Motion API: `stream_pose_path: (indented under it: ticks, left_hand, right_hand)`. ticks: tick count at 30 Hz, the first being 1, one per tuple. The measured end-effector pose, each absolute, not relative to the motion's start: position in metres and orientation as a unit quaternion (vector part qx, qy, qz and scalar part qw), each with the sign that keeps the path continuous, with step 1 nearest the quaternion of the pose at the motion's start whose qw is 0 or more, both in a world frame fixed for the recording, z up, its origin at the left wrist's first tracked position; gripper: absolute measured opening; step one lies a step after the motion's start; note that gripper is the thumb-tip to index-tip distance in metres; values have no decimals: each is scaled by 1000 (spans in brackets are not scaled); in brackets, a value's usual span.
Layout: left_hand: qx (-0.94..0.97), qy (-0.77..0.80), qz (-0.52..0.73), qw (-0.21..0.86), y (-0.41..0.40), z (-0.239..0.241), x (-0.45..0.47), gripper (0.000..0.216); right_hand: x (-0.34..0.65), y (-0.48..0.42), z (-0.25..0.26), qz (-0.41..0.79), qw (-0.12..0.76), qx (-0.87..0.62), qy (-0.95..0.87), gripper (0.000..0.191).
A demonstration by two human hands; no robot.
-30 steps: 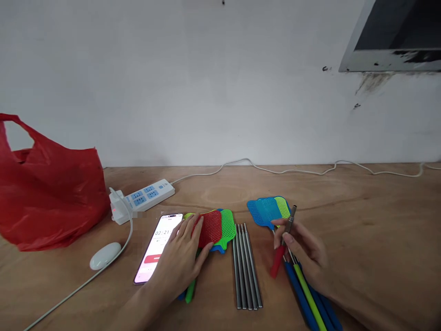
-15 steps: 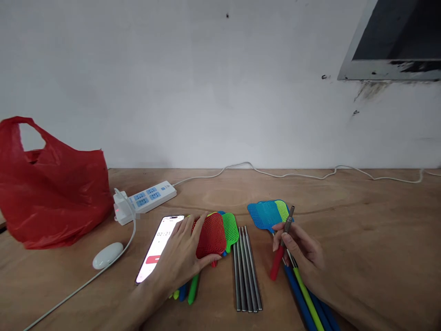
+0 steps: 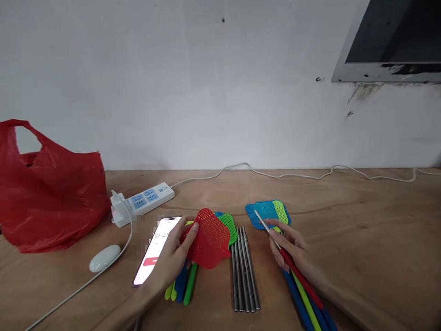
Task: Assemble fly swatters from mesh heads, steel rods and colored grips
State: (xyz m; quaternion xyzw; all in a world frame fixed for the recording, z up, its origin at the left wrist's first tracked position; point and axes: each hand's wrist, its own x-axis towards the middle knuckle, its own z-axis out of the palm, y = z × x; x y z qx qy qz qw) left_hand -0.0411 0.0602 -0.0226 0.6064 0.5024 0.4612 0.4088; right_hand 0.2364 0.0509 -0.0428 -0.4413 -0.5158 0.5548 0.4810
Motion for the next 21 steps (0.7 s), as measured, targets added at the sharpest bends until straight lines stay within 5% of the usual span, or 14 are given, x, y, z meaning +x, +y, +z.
stream_pose_path:
  ticks: [6, 21]
  left_hand:
    - [543, 503, 457, 493, 60, -24, -38, 44]
    - [521, 463, 457, 553, 56, -28, -37, 48]
  right_hand:
    - [237, 46, -44, 623, 318, -426, -574, 61]
    - [237, 45, -53, 627, 297, -379, -613, 56]
